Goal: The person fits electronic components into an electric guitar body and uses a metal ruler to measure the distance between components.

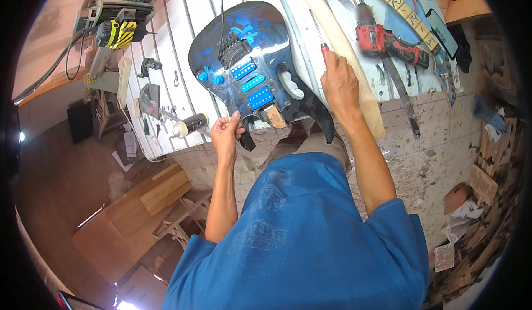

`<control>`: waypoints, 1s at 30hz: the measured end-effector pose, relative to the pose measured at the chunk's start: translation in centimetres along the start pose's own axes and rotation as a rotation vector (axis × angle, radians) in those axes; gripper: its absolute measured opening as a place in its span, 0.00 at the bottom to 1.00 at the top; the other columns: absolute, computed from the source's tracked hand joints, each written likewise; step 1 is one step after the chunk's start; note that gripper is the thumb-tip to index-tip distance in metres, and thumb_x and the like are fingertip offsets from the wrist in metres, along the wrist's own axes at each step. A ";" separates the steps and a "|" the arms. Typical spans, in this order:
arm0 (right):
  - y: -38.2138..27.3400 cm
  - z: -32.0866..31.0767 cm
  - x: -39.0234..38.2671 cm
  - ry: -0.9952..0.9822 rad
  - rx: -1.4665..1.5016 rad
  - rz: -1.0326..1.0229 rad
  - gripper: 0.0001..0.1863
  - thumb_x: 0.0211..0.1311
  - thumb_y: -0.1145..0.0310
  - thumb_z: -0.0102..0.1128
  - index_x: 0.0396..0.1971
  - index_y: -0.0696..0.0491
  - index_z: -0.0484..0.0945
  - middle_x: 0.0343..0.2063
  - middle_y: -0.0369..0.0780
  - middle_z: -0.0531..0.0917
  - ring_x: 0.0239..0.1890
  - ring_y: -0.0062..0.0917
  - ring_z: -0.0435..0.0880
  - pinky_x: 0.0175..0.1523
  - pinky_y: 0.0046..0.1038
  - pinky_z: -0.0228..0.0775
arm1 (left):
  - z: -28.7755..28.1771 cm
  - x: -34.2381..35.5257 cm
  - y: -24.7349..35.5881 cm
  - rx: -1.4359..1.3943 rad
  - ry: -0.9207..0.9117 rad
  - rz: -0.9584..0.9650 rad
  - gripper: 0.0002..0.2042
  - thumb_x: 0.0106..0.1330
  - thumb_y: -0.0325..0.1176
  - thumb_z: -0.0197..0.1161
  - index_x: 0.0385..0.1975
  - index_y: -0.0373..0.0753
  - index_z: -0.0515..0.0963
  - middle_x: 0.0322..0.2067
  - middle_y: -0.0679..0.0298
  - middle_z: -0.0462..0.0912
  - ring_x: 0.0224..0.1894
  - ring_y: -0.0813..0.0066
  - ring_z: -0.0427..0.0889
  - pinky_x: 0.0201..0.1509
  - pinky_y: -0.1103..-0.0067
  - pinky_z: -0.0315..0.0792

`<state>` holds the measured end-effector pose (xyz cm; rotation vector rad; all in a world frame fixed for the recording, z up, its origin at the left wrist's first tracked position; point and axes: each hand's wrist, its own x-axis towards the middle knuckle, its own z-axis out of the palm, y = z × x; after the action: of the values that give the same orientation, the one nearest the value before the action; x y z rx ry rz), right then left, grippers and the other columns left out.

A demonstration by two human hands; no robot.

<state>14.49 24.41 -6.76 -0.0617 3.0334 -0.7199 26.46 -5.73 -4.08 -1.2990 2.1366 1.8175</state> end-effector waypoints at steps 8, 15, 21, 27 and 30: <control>-5.1 -11.4 0.2 0.355 0.288 -0.176 0.10 0.65 0.79 0.62 0.46 0.59 0.80 0.39 0.46 0.85 0.37 0.38 0.87 0.40 0.37 0.80 | -0.3 -0.1 -0.6 -0.027 0.004 0.017 0.18 0.63 0.43 0.78 0.34 0.36 0.78 0.24 0.64 0.85 0.23 0.79 0.84 0.25 0.85 0.71; -15.0 -17.9 -2.3 -0.027 0.370 -0.586 0.05 0.67 0.78 0.62 0.40 0.59 0.78 0.35 0.43 0.85 0.35 0.32 0.88 0.39 0.31 0.81 | -0.4 0.5 -1.2 -0.115 -0.071 0.063 0.16 0.65 0.41 0.76 0.33 0.35 0.79 0.24 0.62 0.86 0.23 0.78 0.86 0.25 0.84 0.72; -19.3 -13.6 -2.8 -0.181 0.213 -0.758 0.06 0.68 0.72 0.61 0.40 0.59 0.76 0.36 0.45 0.80 0.36 0.41 0.85 0.41 0.39 0.79 | -0.4 0.8 -1.7 -0.082 -0.080 0.132 0.17 0.64 0.43 0.76 0.34 0.35 0.78 0.23 0.62 0.86 0.24 0.78 0.87 0.28 0.83 0.74; -20.9 -12.4 -2.9 -0.193 0.137 -0.750 0.08 0.68 0.70 0.61 0.40 0.59 0.76 0.37 0.46 0.80 0.37 0.44 0.84 0.44 0.42 0.77 | -0.8 1.0 -1.9 -0.041 -0.102 0.173 0.17 0.65 0.43 0.76 0.33 0.34 0.79 0.24 0.62 0.86 0.24 0.76 0.88 0.28 0.83 0.75; -21.2 -11.9 -2.9 -0.196 0.138 -0.737 0.08 0.67 0.70 0.61 0.40 0.59 0.76 0.37 0.46 0.80 0.38 0.44 0.84 0.45 0.43 0.77 | -1.0 0.8 -1.7 -0.036 -0.110 0.180 0.17 0.65 0.43 0.75 0.33 0.34 0.79 0.23 0.62 0.86 0.24 0.76 0.88 0.28 0.82 0.75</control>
<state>17.72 11.01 13.45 -1.2060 2.7168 -0.8726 27.43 -6.94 -5.51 -1.0149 2.2357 1.9516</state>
